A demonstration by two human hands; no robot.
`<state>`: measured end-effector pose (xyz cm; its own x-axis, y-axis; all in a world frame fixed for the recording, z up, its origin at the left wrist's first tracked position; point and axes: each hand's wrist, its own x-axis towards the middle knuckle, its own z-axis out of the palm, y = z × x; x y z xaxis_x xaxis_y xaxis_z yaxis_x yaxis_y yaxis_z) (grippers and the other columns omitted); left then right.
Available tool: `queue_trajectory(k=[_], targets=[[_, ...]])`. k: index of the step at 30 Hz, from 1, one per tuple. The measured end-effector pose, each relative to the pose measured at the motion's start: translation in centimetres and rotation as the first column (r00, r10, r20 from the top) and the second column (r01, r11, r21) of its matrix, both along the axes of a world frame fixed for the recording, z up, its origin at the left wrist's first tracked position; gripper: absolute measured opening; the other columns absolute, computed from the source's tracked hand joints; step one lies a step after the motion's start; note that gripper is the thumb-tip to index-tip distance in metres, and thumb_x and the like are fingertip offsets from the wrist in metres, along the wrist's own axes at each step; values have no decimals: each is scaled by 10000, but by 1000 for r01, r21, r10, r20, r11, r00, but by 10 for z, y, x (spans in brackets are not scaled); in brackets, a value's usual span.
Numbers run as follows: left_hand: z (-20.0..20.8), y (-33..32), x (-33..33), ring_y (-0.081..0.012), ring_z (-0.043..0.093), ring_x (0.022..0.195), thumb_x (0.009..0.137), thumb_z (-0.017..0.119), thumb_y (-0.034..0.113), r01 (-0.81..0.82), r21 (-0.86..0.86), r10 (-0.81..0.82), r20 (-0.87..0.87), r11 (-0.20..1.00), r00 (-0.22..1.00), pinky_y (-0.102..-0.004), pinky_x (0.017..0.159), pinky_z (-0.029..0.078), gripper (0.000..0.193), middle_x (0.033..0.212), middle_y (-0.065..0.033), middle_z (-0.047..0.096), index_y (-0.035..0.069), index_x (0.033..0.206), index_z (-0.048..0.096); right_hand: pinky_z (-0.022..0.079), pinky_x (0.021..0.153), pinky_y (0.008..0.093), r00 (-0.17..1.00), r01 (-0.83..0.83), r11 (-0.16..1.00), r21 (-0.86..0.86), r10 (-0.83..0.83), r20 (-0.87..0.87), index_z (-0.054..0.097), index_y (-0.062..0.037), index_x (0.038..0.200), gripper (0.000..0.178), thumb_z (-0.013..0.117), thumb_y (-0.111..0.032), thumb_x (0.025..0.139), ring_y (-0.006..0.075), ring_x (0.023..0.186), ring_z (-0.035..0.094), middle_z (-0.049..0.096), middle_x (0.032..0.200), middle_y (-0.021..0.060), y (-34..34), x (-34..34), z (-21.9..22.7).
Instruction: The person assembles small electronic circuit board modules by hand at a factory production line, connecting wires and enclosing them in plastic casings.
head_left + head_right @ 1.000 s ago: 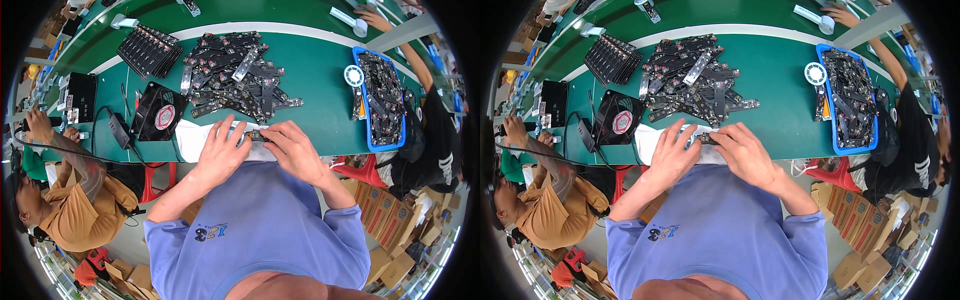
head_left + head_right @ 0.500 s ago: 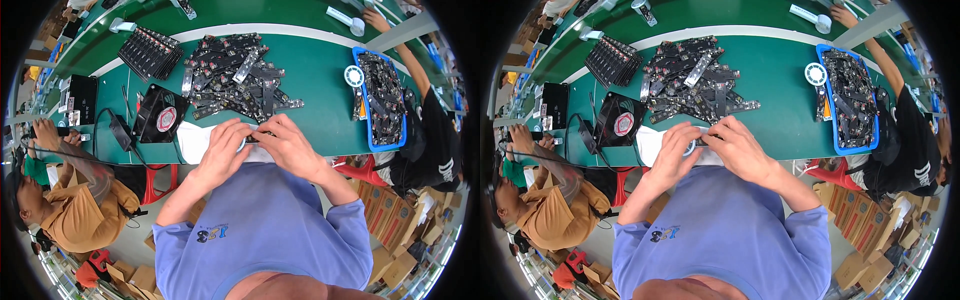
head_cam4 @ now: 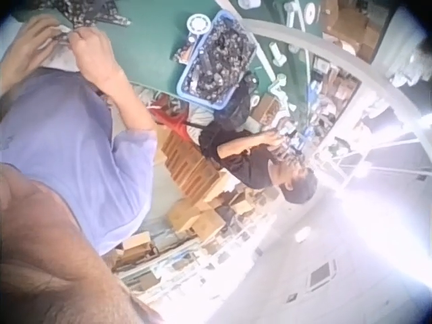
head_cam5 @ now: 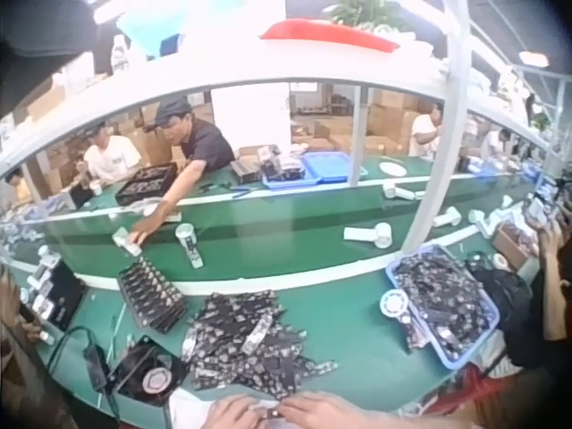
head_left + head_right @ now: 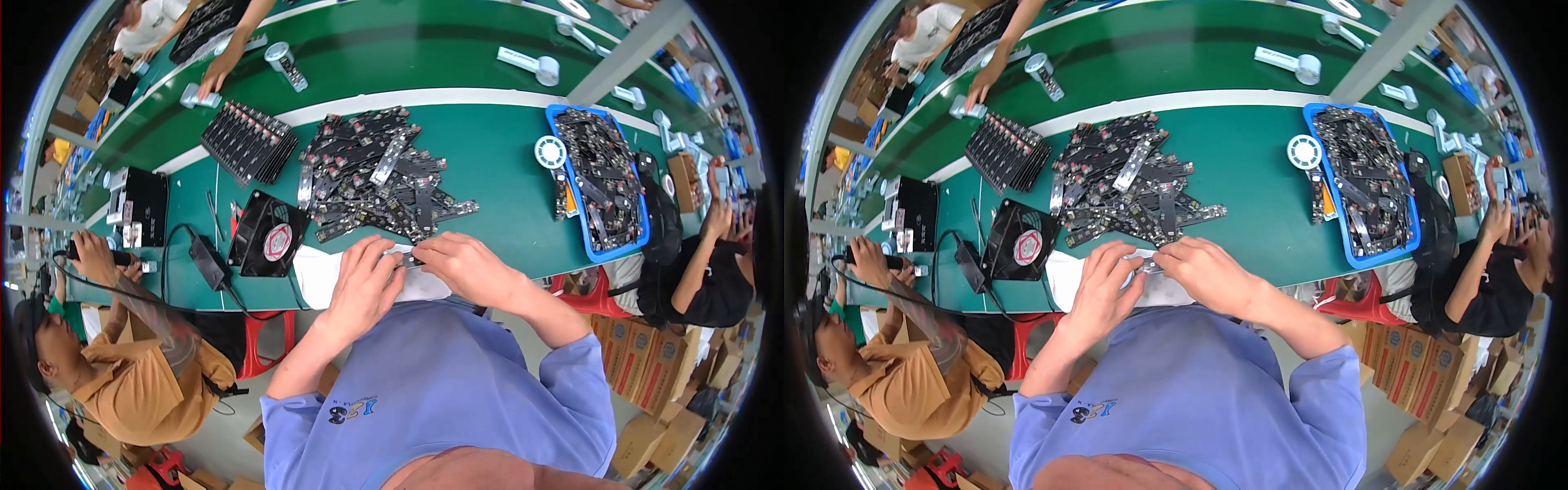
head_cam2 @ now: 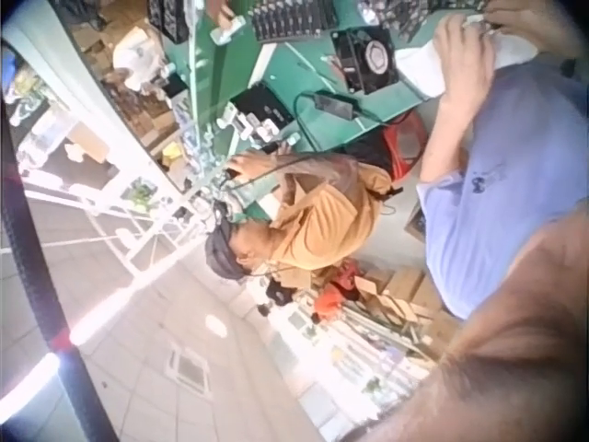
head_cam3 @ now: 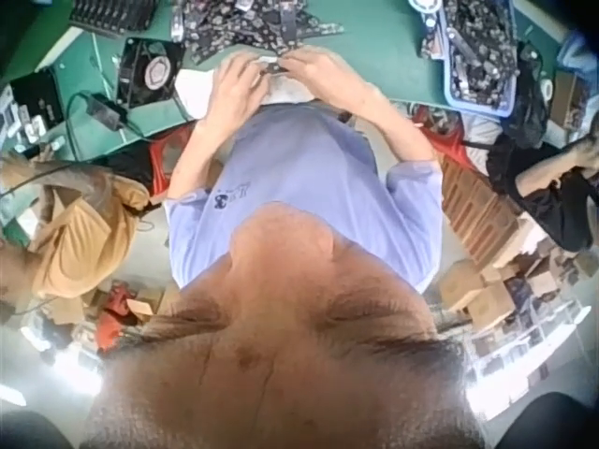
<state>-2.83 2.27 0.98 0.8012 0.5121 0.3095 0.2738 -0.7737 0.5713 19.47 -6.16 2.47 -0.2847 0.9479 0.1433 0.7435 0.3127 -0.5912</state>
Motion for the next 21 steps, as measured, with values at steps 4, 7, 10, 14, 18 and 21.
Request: queue_trajectory(k=[4, 7, 10, 14, 18, 21], targets=[[0, 0, 1, -388, 558, 1267, 867, 760, 64, 14, 3, -14, -1, 1000, 1000, -489, 1034, 448, 266, 1251, -163, 619, 14, 1112, 670, 565, 901, 473, 995, -42, 990, -134, 30, -92, 688, 34, 1172, 337, 760, -100, 870, 385, 1040, 690, 717, 1158, 188, 3, 9, -2], [-2, -1, 1, -392, 559, 1268, 848, 775, 61, 0, 20, 0, 12, 1000, 1000, -482, 1034, 448, 262, 1253, -152, 621, 42, 1095, 689, 565, 910, 486, 1000, 7, 996, -84, -7, -5, 688, 38, 1176, 336, 754, -105, 879, 394, 1068, 685, 717, 1143, 199, -5, -1, -12], [4, -1, -1, -367, 604, 1179, 774, 823, 5, -95, 237, 49, 194, 967, 980, -455, 995, 468, 290, 1213, -131, 643, 73, 1040, 732, 571, 920, 481, 997, 26, 996, -83, -32, -74, 685, 46, 1188, 320, 732, -104, 909, 401, 1075, 688, 715, 1146, 211, -12, 1, -11], [-21, -13, -30, -314, 638, 1041, 738, 814, -72, -223, 336, 78, 394, 915, 916, -420, 923, 505, 358, 1167, -135, 661, 67, 1061, 743, 598, 892, 449, 988, 107, 993, 58, -99, -120, 719, 46, 1128, 265, 751, -79, 896, 382, 1015, 724, 736, 1131, 214, -17, 27, 21], [-43, -20, -13, -274, 637, 906, 739, 733, -156, -178, 122, 128, 335, 976, 933, -377, 806, 533, 425, 1183, -145, 678, 44, 1113, 740, 601, 825, 437, 939, 323, 944, 66, -311, -147, 739, 51, 1107, 253, 757, -75, 889, 384, 958, 738, 750, 1064, 228, 26, 51, 54], [-54, -29, 1, -278, 647, 919, 753, 708, -140, -133, 147, 90, 269, 980, 959, -371, 810, 543, 416, 1225, -148, 682, 40, 1127, 737, 585, 804, 444, 888, 445, 894, 49, -434, -150, 748, 54, 1111, 265, 749, -100, 895, 406, 928, 737, 741, 1038, 261, 82, 68, 47]])
